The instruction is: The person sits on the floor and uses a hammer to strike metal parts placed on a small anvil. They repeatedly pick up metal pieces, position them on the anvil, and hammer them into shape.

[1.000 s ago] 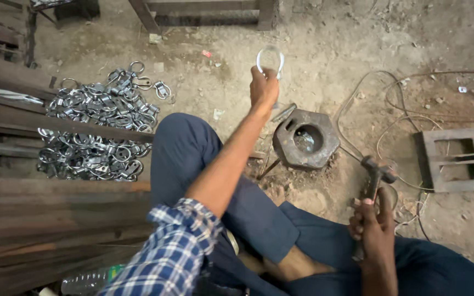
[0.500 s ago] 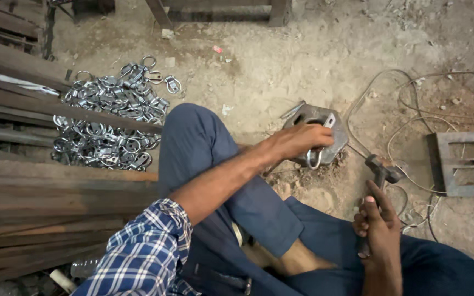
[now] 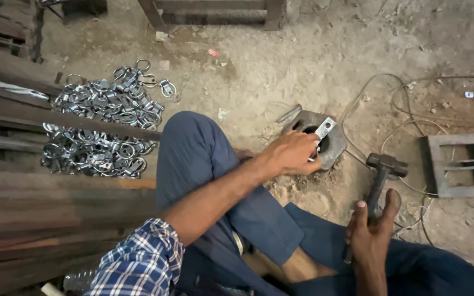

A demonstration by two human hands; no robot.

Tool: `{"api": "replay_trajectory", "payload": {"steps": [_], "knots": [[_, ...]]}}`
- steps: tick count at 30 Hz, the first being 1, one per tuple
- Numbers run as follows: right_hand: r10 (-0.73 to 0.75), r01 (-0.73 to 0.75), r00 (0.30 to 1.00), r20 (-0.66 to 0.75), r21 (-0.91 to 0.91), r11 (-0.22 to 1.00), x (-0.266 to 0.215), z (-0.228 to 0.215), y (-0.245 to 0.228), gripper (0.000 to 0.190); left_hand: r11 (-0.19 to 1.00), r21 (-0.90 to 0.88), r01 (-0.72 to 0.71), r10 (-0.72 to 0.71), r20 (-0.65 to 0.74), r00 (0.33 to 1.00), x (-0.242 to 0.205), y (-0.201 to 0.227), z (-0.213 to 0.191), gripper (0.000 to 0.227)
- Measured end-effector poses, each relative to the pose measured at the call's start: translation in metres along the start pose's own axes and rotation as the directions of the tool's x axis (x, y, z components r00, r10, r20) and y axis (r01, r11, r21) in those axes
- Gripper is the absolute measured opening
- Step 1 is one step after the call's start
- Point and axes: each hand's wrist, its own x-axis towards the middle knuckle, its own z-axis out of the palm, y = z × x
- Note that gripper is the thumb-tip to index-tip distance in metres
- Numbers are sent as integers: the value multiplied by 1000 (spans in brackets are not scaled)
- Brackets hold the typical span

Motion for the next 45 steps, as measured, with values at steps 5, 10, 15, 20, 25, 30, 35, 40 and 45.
{"api": "replay_trajectory", "payload": {"steps": [5, 10, 15, 20, 25, 30, 35, 40, 45], "knots": [[-42, 40, 999, -35, -64, 997, -4, 9, -4, 74, 985, 13, -175, 164, -423, 891, -9, -4, 19, 27], [-348, 339, 938, 10, -250, 907, 11, 8, -12, 70, 990, 13, -138, 133, -377, 917, -19, -18, 39, 29], [-746, 759, 626, 227, -398, 516, 36, 14, -24, 56, 974, 158, 163, -122, -240, 963, -5, -14, 38, 101], [-342, 372, 924, 172, -614, 696, 34, 36, -34, 65, 972, 25, 234, -234, 15, 972, 5, -19, 40, 110], [-359, 386, 915, 182, -650, 654, 31, 39, -37, 68, 971, 74, 229, -235, 89, 968, 4, -18, 34, 117], [-331, 372, 926, 183, -588, 718, 31, 41, -40, 69, 960, -22, 279, -274, 116, 955, 4, -12, 27, 125], [-373, 397, 915, 154, -503, 767, 33, 38, -35, 60, 956, -12, 293, -293, 43, 955, 5, -12, 40, 115], [-569, 574, 809, 151, -413, 707, 35, 35, -25, 54, 960, 89, 266, -268, 19, 963, -1, -8, 41, 110], [-443, 435, 891, 100, -471, 768, 30, 40, -39, 57, 971, 74, 229, -225, -58, 972, -9, 0, 36, 113]]}}
